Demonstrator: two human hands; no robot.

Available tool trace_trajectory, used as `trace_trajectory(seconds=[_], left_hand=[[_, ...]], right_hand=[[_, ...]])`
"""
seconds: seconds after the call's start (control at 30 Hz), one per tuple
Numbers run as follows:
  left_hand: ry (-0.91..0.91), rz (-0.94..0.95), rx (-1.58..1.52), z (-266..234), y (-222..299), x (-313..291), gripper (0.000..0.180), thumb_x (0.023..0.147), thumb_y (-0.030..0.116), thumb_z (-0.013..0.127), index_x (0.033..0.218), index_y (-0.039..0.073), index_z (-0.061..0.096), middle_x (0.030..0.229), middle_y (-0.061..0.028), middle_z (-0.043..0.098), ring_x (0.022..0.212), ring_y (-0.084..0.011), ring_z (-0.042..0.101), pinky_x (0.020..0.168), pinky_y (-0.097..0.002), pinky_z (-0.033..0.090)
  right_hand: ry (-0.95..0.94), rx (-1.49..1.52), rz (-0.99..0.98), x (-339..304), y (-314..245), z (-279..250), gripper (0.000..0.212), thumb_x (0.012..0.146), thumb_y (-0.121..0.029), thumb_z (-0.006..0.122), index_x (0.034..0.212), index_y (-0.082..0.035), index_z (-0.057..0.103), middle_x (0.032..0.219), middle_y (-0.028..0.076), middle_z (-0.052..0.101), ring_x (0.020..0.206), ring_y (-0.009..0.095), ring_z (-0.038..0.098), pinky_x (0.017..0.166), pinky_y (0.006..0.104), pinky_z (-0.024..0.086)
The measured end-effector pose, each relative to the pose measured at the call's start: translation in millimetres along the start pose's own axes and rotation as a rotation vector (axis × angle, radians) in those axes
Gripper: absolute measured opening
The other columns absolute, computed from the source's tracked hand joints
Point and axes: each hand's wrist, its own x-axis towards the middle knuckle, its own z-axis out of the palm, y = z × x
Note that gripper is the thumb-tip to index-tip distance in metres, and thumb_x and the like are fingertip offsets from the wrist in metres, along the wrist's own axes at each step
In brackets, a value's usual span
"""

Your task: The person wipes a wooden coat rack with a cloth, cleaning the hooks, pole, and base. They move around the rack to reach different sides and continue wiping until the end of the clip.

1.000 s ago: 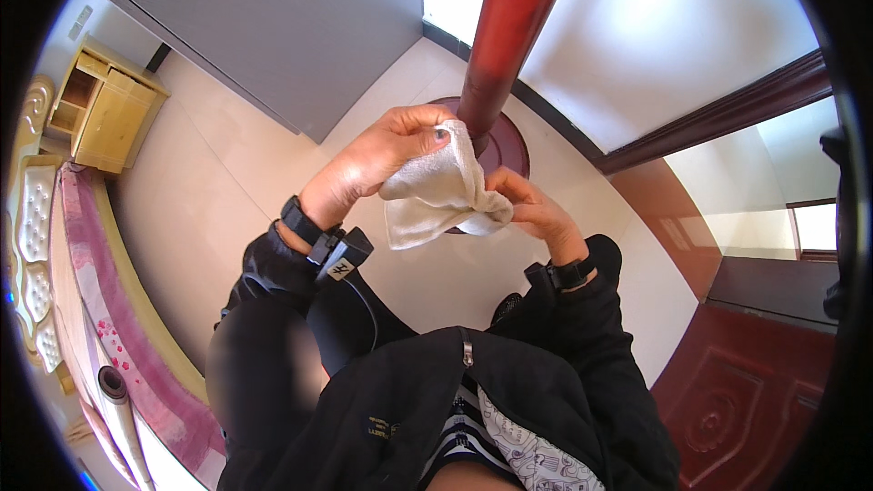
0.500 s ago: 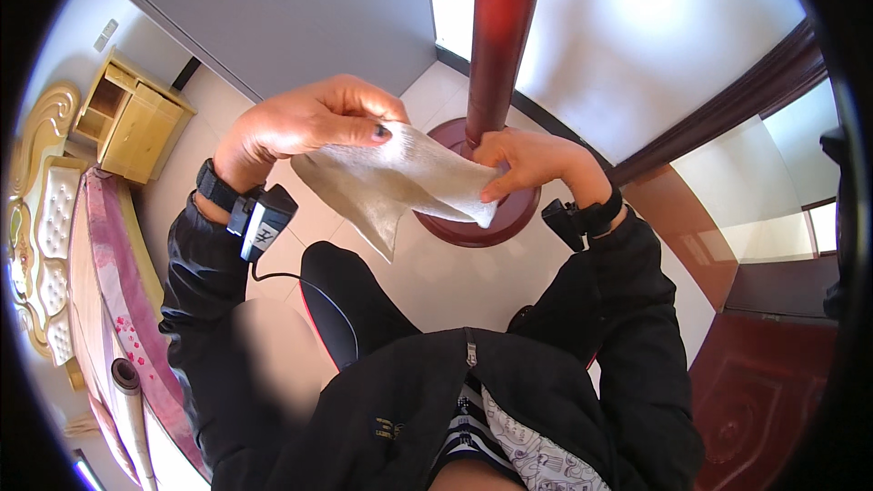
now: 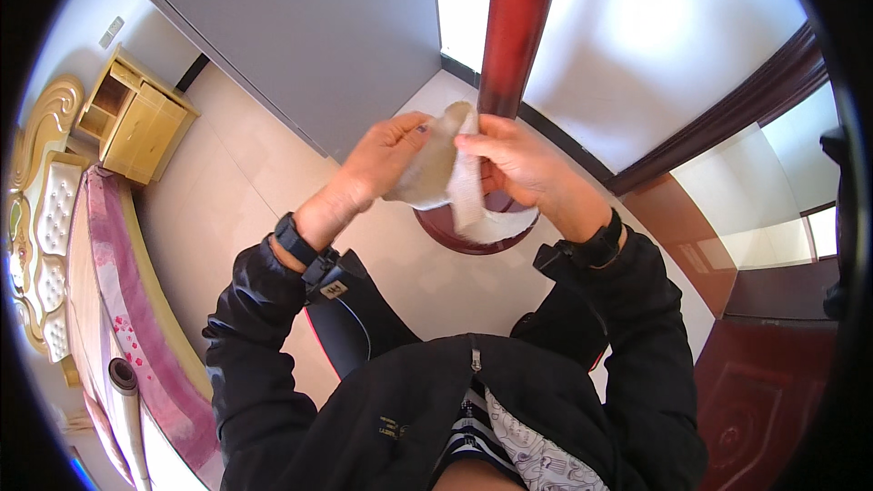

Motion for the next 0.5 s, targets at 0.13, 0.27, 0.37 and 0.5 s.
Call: trace_trajectory(seconds=[0.13,0.27,0.37,0.5], left_hand=[[-0.121,0.104,0.187,5,15,2,0.039,0.103,0.019,0.058,0.137,0.001,0.05,0.118,-0.0082,0.061,0.112,-0.0172,0.057,0.095,-0.0317,0.048],[-0.248,0.132,0.386,-13,32,27,0.062,0.083,-0.001,0.073,0.14,0.001,0.05,0.124,-0.0071,0.06,0.117,-0.0198,0.057,0.103,-0.0342,0.045],[-0.428,0.168,0.245,-27,44,48,0.054,0.081,-0.007,0.068,0.133,0.002,0.059,0.127,-0.006,0.063,0.117,-0.0176,0.057,0.102,-0.0312,0.046],[-0.488,0.187,0.142,-27,42,61,0.046,0.082,-0.007,0.068,0.127,0.004,0.066,0.12,-0.0054,0.067,0.113,-0.0166,0.061,0.103,-0.0315,0.046]], right_hand=[[0.042,0.129,-0.01,4,-17,22,0.028,0.102,-0.017,0.057,0.12,0.003,0.054,0.113,0.017,0.067,0.096,0.026,0.071,0.085,0.0443,0.06],[-0.045,-0.144,-0.092,5,-40,1,0.027,0.101,-0.021,0.061,0.115,0.002,0.059,0.113,0.018,0.069,0.097,0.024,0.071,0.085,0.0388,0.059],[0.124,-0.715,-0.203,9,-45,-33,0.051,0.09,-0.036,0.077,0.12,0.003,0.063,0.109,0.018,0.071,0.095,0.024,0.071,0.083,0.0321,0.056],[0.115,-0.895,-0.541,19,-13,-59,0.085,0.068,-0.048,0.092,0.128,0.004,0.062,0.107,0.019,0.071,0.095,0.024,0.068,0.084,0.0342,0.054]])
